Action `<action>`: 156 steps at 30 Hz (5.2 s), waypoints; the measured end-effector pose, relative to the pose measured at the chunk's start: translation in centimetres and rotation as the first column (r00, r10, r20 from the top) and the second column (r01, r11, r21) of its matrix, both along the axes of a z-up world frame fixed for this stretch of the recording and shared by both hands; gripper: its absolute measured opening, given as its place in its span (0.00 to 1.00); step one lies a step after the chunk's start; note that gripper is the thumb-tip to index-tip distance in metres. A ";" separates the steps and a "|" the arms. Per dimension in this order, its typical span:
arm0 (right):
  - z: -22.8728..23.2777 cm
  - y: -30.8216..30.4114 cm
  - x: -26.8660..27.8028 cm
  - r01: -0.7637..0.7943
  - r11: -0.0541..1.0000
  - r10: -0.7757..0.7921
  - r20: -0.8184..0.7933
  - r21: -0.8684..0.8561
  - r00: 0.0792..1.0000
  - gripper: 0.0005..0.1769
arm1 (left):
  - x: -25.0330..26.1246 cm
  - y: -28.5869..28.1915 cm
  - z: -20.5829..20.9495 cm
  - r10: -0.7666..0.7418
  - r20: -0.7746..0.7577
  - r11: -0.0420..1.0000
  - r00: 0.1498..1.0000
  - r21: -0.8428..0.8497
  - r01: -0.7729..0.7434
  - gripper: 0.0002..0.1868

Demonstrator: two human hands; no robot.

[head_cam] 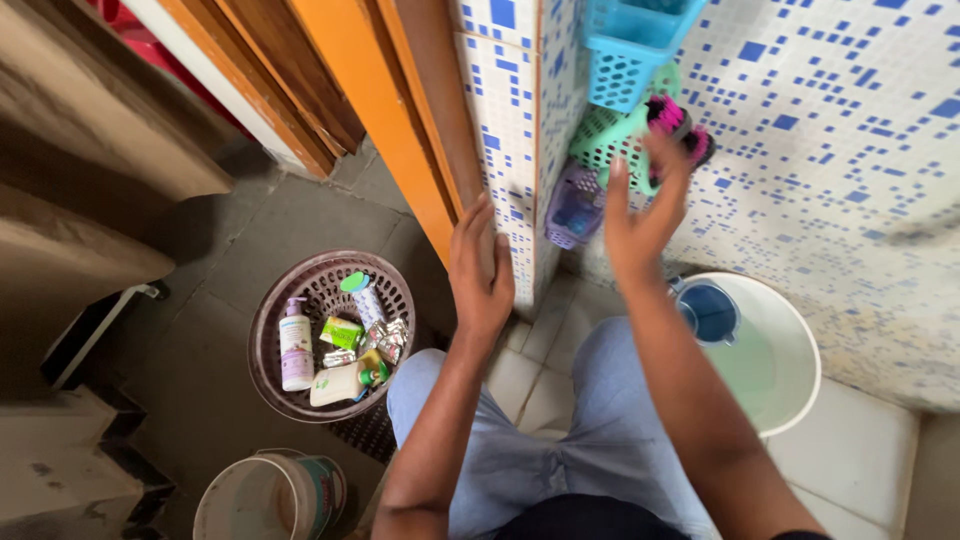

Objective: The person sits on the bathroom floor and organizes toiletries. They first secure a stack of three plastic baskets to the wall using a string, then place a hairbrush and a tube of toothpaste into the baskets.

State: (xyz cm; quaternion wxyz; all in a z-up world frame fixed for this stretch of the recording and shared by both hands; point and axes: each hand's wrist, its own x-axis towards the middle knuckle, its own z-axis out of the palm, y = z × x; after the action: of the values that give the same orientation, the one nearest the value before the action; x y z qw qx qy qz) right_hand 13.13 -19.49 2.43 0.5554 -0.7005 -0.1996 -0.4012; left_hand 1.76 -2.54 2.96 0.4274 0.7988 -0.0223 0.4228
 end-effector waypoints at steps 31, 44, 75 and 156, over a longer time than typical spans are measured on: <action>-11.6 -6.2 9.6 -0.517 0.787 0.608 -0.278 0.337 0.744 0.55 | 10.2 -1.8 11.8 0.039 0.144 0.510 0.989 0.848 -0.144 0.34; -8.8 -5.6 9.5 -0.463 0.815 0.559 -0.260 0.348 0.788 0.44 | 9.5 -2.2 11.9 0.010 0.078 0.594 0.997 0.801 -0.069 0.35; -18.4 -6.4 4.6 -0.049 0.954 0.192 -0.476 0.296 0.858 0.42 | 7.8 -2.0 7.5 -0.154 -0.139 0.777 0.978 0.594 0.207 0.40; 0.5 -4.5 -1.8 -0.569 0.127 0.975 0.003 0.813 0.223 0.47 | 1.0 -1.7 -3.2 -0.427 -0.047 0.874 0.903 -0.275 0.400 0.37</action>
State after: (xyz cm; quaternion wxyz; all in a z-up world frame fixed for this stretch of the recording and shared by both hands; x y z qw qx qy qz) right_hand 11.28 -24.01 2.94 0.9162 -0.2910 -0.2266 0.1567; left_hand 2.77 -4.24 -0.20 0.6090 0.7341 -0.1144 0.2775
